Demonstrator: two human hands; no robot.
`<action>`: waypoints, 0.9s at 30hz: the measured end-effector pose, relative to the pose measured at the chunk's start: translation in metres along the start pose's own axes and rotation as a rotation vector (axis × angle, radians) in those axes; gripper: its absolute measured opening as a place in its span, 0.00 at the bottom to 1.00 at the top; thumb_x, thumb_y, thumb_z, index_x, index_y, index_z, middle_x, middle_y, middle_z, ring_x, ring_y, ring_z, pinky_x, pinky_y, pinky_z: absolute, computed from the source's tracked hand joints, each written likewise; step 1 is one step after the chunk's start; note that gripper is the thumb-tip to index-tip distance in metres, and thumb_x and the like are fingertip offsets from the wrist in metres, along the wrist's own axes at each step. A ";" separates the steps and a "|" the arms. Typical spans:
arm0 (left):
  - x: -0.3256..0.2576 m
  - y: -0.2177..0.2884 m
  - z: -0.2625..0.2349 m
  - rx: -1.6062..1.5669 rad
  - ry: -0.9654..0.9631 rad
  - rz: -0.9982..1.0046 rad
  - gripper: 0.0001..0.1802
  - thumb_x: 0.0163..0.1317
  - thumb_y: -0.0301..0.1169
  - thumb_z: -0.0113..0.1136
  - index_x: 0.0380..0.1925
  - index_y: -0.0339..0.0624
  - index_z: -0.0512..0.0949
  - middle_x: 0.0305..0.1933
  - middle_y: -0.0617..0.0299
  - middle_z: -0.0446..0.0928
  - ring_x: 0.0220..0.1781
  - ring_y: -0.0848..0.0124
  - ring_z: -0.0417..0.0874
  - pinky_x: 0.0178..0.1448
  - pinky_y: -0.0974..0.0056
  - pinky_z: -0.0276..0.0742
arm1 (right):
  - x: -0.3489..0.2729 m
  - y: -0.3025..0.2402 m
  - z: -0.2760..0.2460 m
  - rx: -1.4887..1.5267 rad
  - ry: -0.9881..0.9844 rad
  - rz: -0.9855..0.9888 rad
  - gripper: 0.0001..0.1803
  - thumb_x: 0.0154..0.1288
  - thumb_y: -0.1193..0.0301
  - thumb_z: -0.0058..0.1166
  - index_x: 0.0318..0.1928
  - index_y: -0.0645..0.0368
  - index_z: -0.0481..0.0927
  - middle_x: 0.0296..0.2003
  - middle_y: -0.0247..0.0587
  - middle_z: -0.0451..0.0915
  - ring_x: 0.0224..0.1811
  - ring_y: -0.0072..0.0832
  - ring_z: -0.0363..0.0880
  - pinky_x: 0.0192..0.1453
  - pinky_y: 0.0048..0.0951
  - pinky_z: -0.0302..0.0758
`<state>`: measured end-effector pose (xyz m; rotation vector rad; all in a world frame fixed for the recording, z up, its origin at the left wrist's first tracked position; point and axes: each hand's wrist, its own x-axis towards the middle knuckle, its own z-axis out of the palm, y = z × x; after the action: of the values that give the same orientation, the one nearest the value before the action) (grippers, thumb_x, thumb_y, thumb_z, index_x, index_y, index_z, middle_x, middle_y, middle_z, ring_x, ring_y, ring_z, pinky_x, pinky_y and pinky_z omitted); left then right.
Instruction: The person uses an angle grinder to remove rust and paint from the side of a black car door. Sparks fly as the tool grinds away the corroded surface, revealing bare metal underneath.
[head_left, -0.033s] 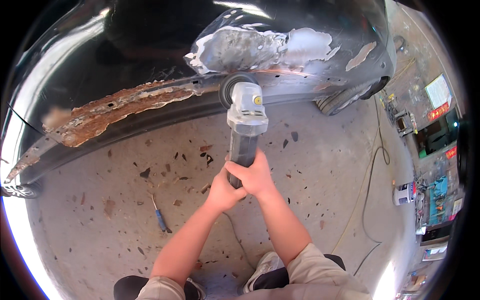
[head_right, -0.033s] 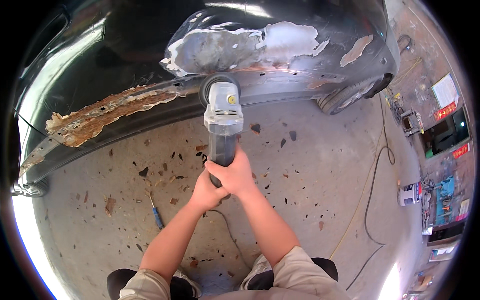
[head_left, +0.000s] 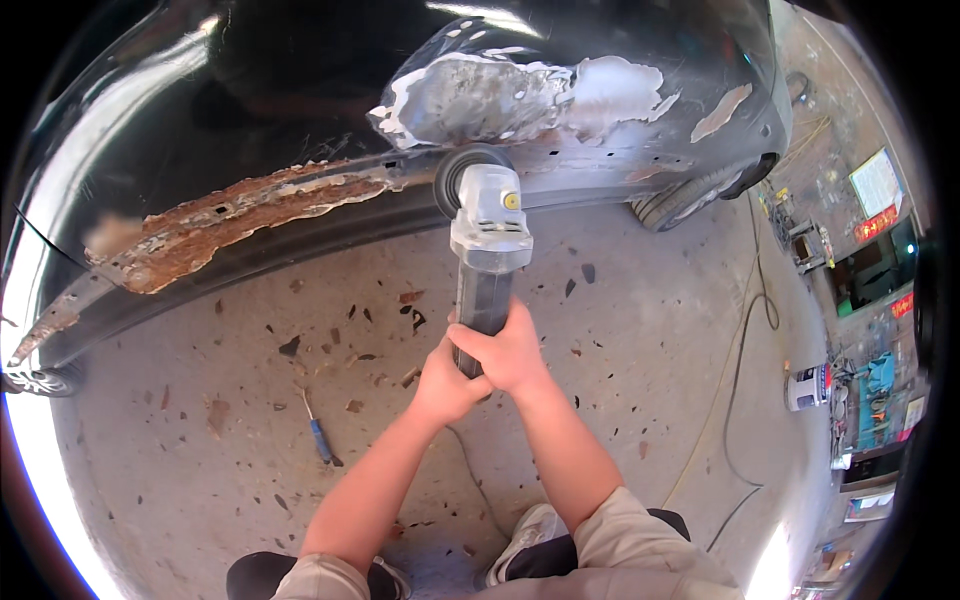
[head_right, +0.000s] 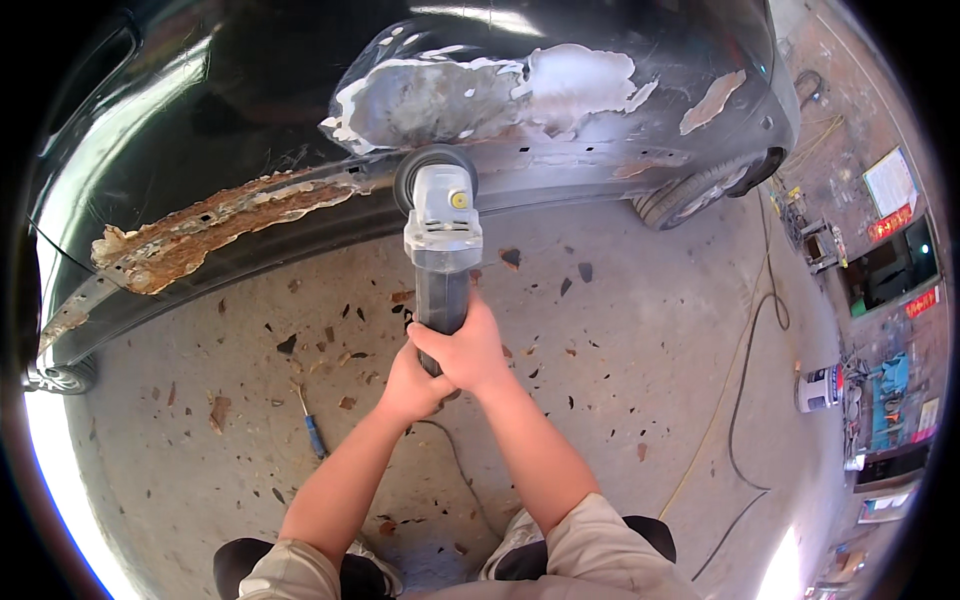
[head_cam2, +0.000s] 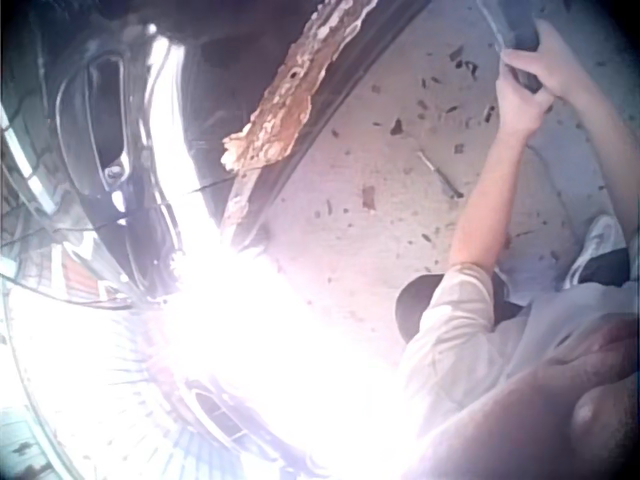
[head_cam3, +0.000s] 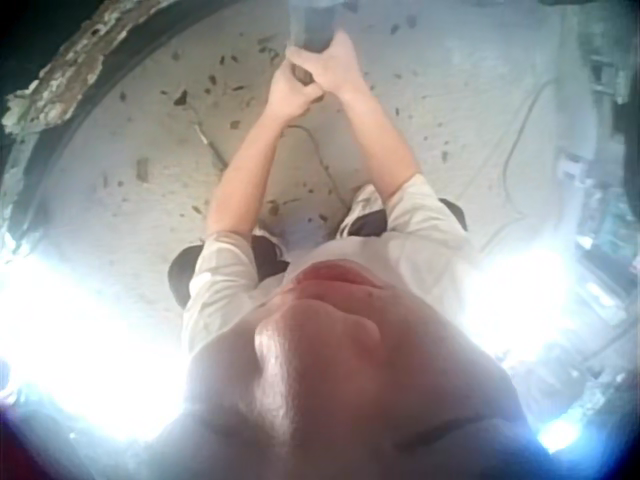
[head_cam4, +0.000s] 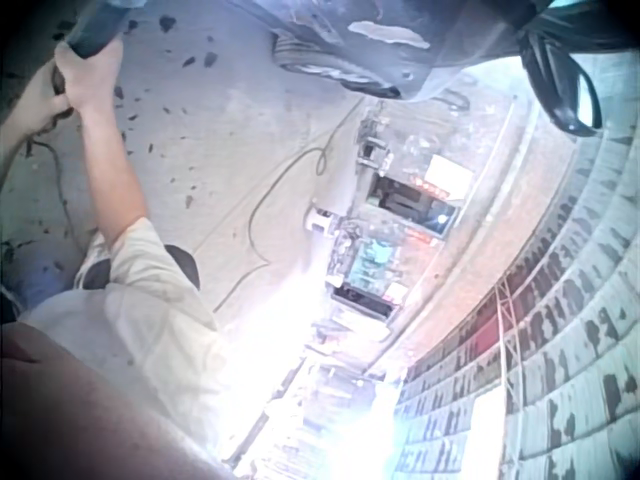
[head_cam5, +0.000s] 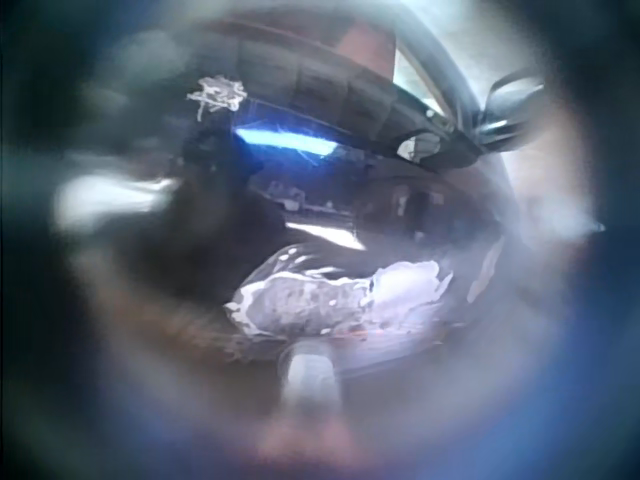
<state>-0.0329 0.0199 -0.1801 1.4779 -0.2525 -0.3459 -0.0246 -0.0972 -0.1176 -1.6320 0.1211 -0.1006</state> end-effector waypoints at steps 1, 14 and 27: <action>-0.001 -0.004 0.000 0.006 0.033 0.058 0.36 0.50 0.35 0.73 0.57 0.31 0.70 0.43 0.57 0.81 0.39 0.73 0.82 0.41 0.64 0.81 | 0.001 -0.002 0.002 0.009 0.002 -0.008 0.16 0.55 0.77 0.66 0.45 0.64 0.78 0.37 0.37 0.83 0.39 0.24 0.81 0.46 0.31 0.79; -0.004 0.016 0.002 0.016 -0.026 -0.113 0.40 0.49 0.38 0.73 0.60 0.30 0.69 0.51 0.53 0.81 0.50 0.67 0.83 0.52 0.61 0.80 | -0.004 -0.002 0.000 0.080 0.032 0.038 0.18 0.55 0.78 0.66 0.47 0.64 0.76 0.38 0.38 0.83 0.39 0.25 0.81 0.46 0.32 0.79; -0.001 0.023 -0.005 0.070 0.005 -0.058 0.37 0.49 0.35 0.72 0.59 0.31 0.70 0.48 0.55 0.82 0.46 0.68 0.84 0.50 0.62 0.81 | 0.001 -0.006 0.007 0.115 0.043 0.000 0.15 0.55 0.77 0.66 0.43 0.64 0.78 0.37 0.37 0.84 0.38 0.24 0.82 0.46 0.31 0.79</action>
<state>-0.0304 0.0266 -0.1574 1.5572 -0.2203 -0.3832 -0.0229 -0.0901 -0.1119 -1.5156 0.1455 -0.1405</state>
